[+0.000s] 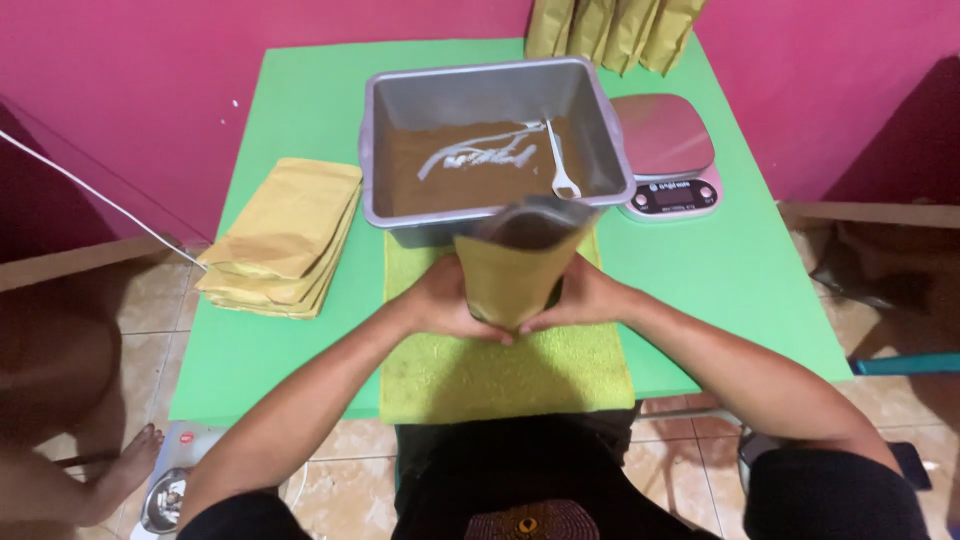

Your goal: The person opens a paper bag and fills it with ground coffee from a tray using a spoon, occasionally placing the bag on a scale.

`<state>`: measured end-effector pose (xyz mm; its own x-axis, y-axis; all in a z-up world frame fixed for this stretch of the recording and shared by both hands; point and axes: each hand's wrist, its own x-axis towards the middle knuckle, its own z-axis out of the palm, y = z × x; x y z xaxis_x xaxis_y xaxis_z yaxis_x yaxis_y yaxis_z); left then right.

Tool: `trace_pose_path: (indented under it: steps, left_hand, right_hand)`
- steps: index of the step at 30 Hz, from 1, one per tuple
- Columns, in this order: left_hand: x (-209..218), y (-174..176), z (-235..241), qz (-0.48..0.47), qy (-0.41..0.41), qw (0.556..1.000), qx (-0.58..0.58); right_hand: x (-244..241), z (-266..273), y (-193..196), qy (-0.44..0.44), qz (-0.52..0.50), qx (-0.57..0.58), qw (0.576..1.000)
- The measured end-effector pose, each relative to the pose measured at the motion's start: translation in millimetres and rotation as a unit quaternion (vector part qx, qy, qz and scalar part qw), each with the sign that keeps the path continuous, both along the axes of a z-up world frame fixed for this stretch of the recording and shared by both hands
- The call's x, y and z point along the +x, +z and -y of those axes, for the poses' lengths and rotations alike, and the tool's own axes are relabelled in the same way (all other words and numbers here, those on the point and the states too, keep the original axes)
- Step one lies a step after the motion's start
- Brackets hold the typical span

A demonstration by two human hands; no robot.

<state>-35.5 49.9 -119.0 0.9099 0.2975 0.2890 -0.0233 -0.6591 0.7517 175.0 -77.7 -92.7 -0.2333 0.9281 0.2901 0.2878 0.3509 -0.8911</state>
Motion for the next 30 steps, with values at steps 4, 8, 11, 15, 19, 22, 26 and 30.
trace_pose_path:
  steps: [4, 8, 11, 15, 19, 22, 26, 30]
  left_hand:
    - [-2.3, 6.7, 4.3, 0.036, 0.010, 0.997, 0.062]
    - [-2.5, -6.6, -1.5, 0.147, 0.021, 0.982, 0.119]
    - [1.4, -25.0, -12.2, 0.204, 0.004, 0.964, 0.168]
    - [3.8, -34.3, -16.1, 0.211, 0.016, 0.958, 0.192]
    - [3.8, -27.1, -13.3, 0.217, 0.024, 0.957, 0.193]
    - [1.0, -16.1, -6.5, 0.239, 0.009, 0.953, 0.187]
    - [3.1, -16.6, -8.3, 0.252, 0.016, 0.950, 0.185]
    - [0.6, -13.1, -3.3, 0.249, 0.024, 0.952, 0.175]
  right_hand:
    - [3.3, -1.2, -13.9, -0.005, -0.014, 0.021, 1.000]
    - [0.0, 3.3, -21.3, -0.041, 0.009, 0.104, 0.994]
    - [5.2, -0.3, -31.7, -0.071, 0.020, 0.127, 0.989]
    - [30.8, -19.0, -74.6, -0.032, 0.061, 0.143, 0.987]
    - [20.8, -13.1, -58.1, -0.026, 0.068, 0.164, 0.984]
    - [-4.4, 6.4, -10.3, -0.086, 0.025, 0.104, 0.991]
    - [17.2, -6.8, -47.9, -0.087, 0.037, 0.100, 0.991]
    - [16.5, -7.7, -50.0, -0.065, 0.056, 0.167, 0.982]
